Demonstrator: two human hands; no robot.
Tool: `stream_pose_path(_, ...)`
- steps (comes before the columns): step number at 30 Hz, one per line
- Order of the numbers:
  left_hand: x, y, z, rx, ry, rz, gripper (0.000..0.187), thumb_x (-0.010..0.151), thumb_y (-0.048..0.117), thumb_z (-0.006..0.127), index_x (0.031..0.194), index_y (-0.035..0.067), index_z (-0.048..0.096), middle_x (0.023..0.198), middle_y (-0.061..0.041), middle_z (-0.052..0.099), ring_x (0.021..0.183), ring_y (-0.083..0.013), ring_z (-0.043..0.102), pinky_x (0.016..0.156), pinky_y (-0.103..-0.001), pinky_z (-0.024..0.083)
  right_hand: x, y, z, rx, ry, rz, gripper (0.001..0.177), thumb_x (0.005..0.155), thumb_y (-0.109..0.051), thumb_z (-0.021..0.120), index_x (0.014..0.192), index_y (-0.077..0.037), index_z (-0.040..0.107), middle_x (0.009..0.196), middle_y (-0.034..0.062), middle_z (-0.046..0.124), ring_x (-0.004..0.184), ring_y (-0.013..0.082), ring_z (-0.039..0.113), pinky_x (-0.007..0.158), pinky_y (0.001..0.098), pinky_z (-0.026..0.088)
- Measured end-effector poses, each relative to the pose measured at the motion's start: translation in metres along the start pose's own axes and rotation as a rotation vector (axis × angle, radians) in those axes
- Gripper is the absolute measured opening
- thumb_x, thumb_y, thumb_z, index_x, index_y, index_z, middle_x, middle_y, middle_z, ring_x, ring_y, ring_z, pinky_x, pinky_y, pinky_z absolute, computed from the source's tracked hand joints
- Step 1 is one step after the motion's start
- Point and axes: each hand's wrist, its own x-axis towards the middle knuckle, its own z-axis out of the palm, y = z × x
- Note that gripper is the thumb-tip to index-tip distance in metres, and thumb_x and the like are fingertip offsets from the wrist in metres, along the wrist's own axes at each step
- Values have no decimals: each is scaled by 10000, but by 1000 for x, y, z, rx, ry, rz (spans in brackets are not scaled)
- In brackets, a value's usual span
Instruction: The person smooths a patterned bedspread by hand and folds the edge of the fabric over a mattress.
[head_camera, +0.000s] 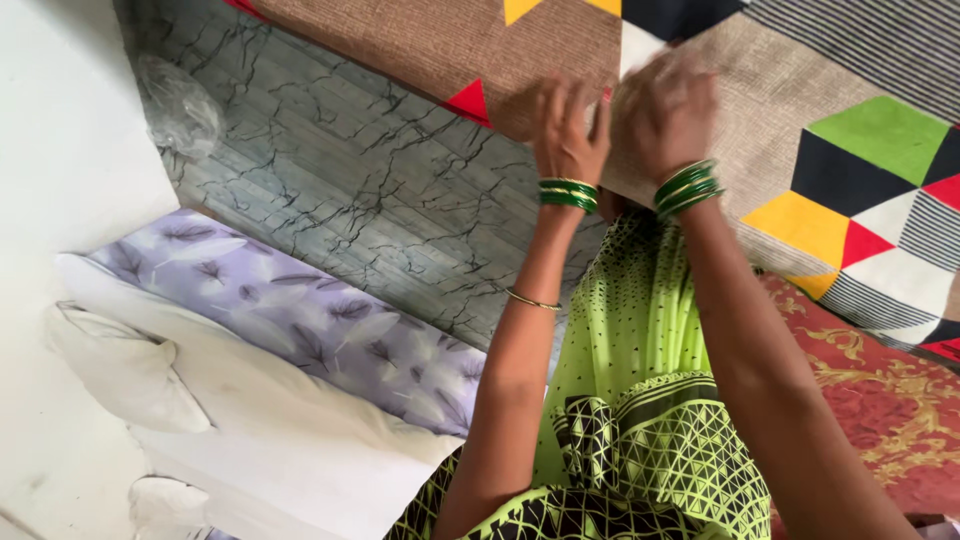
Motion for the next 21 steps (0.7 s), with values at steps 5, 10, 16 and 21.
stream_pose_path(5, 64, -58, -13, 203, 45, -83, 814, 834, 597, 736, 1507, 260, 429, 1646, -124, 327, 1546, -345, 270, 1298, -624, 179, -26, -39, -17, 812, -459, 197, 197, 972, -178, 577, 1015, -100, 753, 1069, 109, 721, 967, 260, 592, 922, 433, 455)
stream_pose_path(10, 99, -75, -39, 213, 60, -22, 1320, 598, 700, 842, 1611, 379, 58, 1703, -87, -16, 1585, -384, -60, 1266, -713, -53, 21, -36, 32, 428, -327, 357, 342, 1075, -270, 618, 1391, -138, 620, 1500, 191, 455, 1415, 367, 384, 1196, 561, 332)
stream_pose_path(16, 113, -64, -83, 129, -363, -43, 1542, 356, 593, 982, 1557, 458, 25, 1668, -118, -143, 1539, -423, -168, 1149, -827, -121, 94, -60, 47, 234, -756, 480, 686, 1151, -480, 459, 1726, -191, 221, 1753, 201, 42, 1615, 396, -11, 1287, 624, -46)
stream_pose_path(21, 138, -43, -107, 187, -740, -183, 1510, 361, 599, 1005, 1551, 498, 82, 1686, -136, -180, 1563, -416, -190, 1141, -825, -126, 115, -70, 35, 233, -744, 489, 693, 1121, -414, 464, 1722, -168, 222, 1744, 242, 49, 1604, 422, -23, 1269, 630, -65)
